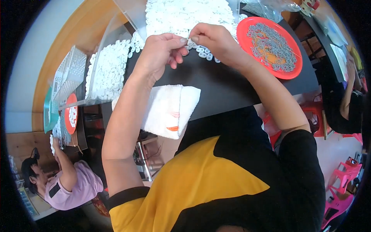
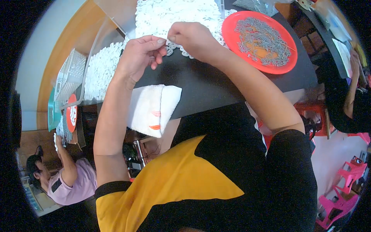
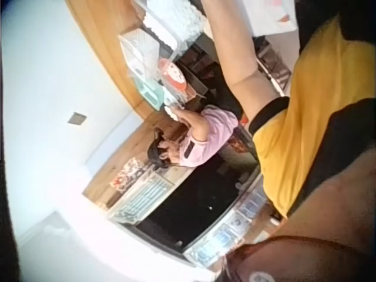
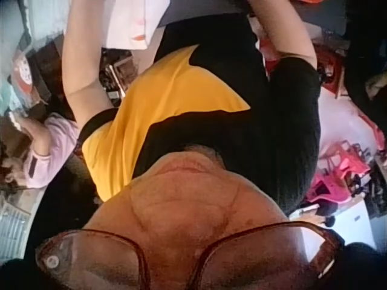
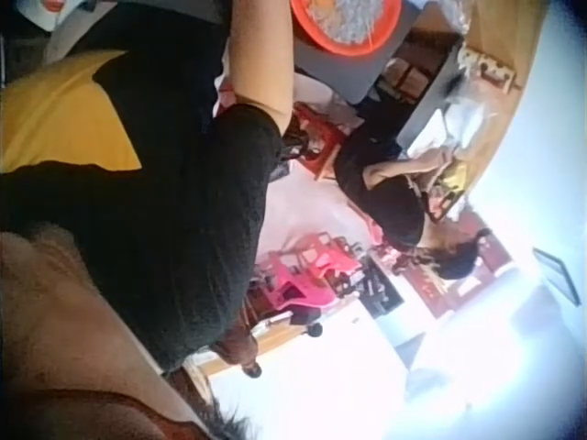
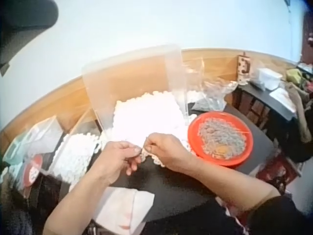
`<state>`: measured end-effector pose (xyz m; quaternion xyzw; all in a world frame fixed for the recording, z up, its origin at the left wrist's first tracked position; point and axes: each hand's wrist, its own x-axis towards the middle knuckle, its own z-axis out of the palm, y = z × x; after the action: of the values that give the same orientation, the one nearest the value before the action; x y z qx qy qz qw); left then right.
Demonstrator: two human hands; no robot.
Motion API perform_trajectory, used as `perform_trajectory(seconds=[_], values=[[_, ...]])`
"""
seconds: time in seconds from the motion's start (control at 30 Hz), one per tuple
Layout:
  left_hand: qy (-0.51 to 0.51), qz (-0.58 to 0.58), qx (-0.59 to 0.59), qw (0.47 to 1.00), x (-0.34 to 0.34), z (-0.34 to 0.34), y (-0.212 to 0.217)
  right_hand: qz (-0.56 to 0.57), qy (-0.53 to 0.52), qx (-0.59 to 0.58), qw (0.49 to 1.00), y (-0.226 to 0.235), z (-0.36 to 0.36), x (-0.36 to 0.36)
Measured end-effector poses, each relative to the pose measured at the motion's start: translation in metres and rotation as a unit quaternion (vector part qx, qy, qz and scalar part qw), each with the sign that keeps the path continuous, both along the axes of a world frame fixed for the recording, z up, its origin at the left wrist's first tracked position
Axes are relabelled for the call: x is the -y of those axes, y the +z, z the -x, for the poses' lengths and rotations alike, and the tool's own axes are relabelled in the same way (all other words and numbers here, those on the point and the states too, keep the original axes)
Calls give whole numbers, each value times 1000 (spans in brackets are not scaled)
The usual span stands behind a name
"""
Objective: Manually inserting small metal pins into white plastic circular connectors at a workstation.
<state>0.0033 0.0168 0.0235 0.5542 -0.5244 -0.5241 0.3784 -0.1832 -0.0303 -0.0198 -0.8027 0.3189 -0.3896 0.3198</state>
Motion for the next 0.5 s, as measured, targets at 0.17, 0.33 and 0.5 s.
perform_trajectory(seconds=[0.17, 0.33, 0.5], values=[[-26, -15, -73, 997, 4, 17, 0, -46, 15, 41, 998, 5, 15, 5], [-29, -2, -88, 996, 5, 16, 2, -37, 18, 44, 998, 12, 14, 7], [-57, -15, -143, 988, 6, 24, -6, -111, 18, 117, 987, 8, 13, 7]])
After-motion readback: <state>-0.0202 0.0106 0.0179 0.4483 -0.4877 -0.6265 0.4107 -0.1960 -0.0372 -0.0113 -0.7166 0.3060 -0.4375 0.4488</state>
